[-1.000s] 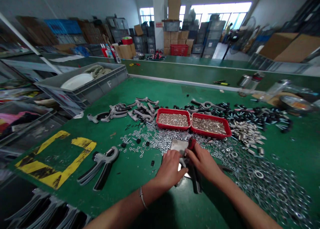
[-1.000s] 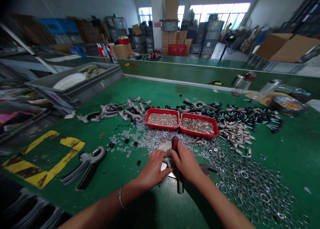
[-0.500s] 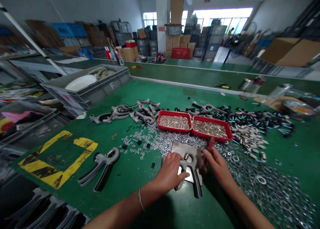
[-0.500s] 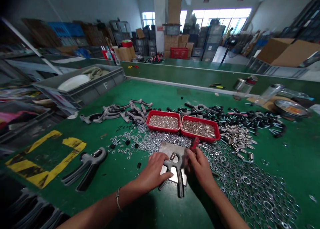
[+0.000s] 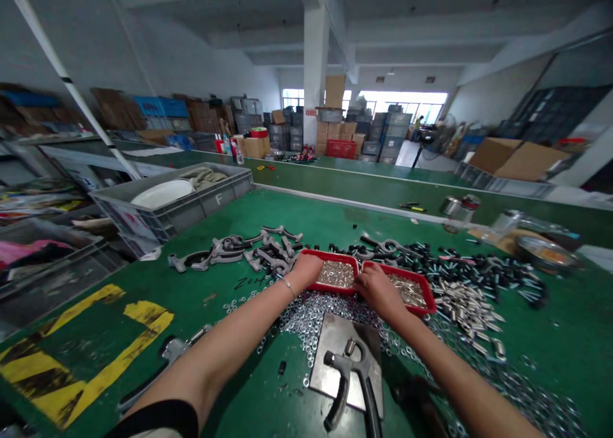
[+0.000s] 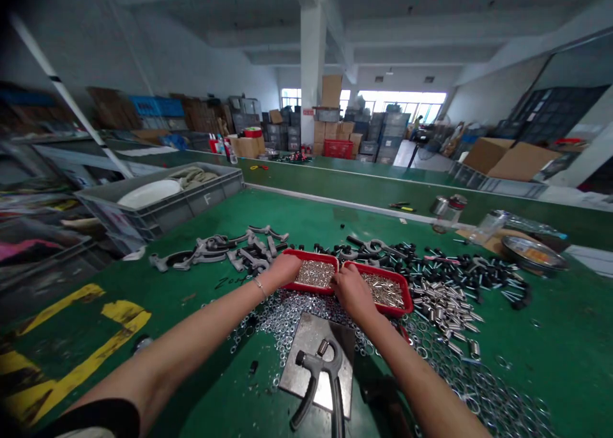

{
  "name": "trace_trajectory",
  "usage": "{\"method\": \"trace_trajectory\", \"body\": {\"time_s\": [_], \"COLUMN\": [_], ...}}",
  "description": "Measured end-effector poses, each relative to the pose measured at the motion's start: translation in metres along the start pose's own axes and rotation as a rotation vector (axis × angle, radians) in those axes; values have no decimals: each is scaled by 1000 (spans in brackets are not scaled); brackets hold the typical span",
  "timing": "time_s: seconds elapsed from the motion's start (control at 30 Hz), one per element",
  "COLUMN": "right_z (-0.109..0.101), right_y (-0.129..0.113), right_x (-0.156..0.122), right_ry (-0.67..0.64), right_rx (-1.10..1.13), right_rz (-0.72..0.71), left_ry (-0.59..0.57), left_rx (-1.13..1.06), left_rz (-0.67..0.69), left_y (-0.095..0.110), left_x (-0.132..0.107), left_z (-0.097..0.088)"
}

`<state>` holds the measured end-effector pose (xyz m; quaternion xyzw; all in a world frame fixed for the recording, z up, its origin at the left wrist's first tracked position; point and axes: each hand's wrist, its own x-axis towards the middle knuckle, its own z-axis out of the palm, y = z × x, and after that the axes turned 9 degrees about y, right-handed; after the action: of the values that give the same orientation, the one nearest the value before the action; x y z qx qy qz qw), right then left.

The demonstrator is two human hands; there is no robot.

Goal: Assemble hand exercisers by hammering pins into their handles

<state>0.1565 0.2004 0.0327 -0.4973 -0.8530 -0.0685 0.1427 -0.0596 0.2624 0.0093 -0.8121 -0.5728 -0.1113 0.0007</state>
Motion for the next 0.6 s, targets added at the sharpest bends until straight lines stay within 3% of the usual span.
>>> {"method": "trace_trajectory", "body": {"time_s": [0.13, 0.33, 0.47, 0.6], "right_z": [31, 49, 54, 54], "right_y": [-7, 3, 0, -4], "right_x": [43, 43, 39, 42], "right_ry": [-31, -51, -15, 68], "right_rx": [-18, 14, 118, 285], "right_rz": [-24, 35, 121, 244], "left_ry": [51, 145, 164, 18], "left_rx": [60, -24, -233, -426], "left_rz": [4, 4, 110, 248], "left_y": [-5, -1, 30, 69], "left_x": [-13, -21, -75, -146], "left_z": [10, 1, -9, -5]}}
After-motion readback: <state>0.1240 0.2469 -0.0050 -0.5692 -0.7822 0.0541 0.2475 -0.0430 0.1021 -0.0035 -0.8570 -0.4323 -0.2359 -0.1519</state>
